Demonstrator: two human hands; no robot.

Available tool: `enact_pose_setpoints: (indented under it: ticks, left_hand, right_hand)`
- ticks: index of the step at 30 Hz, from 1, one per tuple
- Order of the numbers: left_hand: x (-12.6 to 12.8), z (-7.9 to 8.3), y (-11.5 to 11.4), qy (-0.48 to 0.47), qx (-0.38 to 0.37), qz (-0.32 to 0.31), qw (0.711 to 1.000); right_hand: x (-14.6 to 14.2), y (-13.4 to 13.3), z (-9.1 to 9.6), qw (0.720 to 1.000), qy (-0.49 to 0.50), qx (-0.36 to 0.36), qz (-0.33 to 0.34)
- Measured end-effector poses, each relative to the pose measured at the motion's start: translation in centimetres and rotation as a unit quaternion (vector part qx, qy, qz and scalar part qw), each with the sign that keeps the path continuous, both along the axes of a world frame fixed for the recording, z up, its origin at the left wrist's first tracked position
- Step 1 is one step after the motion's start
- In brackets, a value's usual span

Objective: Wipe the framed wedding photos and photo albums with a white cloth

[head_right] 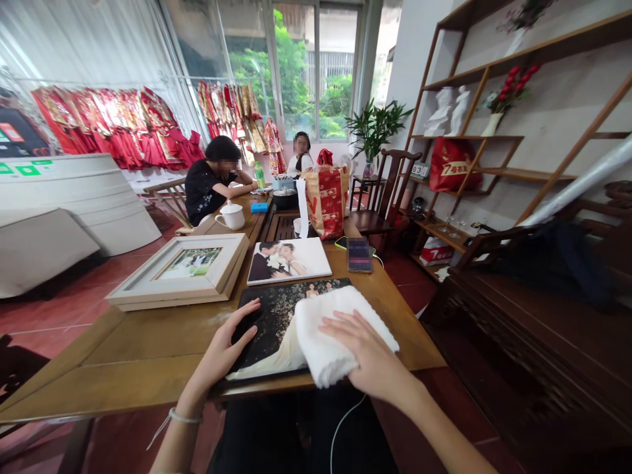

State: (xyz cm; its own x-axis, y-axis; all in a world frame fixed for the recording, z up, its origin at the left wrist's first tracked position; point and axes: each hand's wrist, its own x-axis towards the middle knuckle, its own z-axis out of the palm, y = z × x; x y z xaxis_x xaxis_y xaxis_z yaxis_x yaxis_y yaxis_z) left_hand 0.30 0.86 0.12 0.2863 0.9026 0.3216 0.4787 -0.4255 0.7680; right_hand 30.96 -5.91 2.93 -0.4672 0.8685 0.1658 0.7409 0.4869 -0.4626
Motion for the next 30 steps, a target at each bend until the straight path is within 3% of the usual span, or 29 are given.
enact_pose_setpoints:
  ticks: [6, 9, 11, 15, 21, 24, 27, 30]
  left_hand:
    - [-0.1, 0.0, 0.0, 0.002, -0.008, 0.001, 1.000]
    - [-0.1, -0.1, 0.0, 0.002, -0.005, 0.001, 1.000]
    - [-0.1, -0.3, 0.1, 0.000, -0.001, 0.002, 1.000]
    - [-0.1, -0.6, 0.3, -0.005, 0.004, 0.006, 1.000]
    - [-0.1, -0.7, 0.3, -0.002, 0.012, 0.005, 1.000]
    - [-0.1, -0.5, 0.2, 0.003, 0.014, 0.002, 1.000]
    - [-0.2, -0.3, 0.1, 0.007, 0.011, -0.005, 1.000]
    - [-0.3, -0.2, 0.1, 0.010, 0.010, -0.012, 1.000]
  right_hand:
    - [1.7, 9.7, 0.1, 0.999, 0.021, 0.032, -0.018]
    - [1.9, 12.4, 0.3, 0.999, 0.027, 0.038, -0.017]
    - [2.0, 12.9, 0.3, 0.999, 0.028, 0.041, -0.018]
    - [1.9, 10.0, -0.3, 0.998, 0.022, 0.048, -0.018]
    - [0.9, -0.3, -0.9, 0.998, -0.026, 0.050, 0.004]
    - [0.5, -3.8, -0.9, 0.998, -0.041, 0.040, 0.004]
    - [0.5, -4.0, -0.7, 0.999, -0.038, 0.030, 0.007]
    - [0.8, -1.2, -0.2, 0.999, -0.023, 0.019, 0.017]
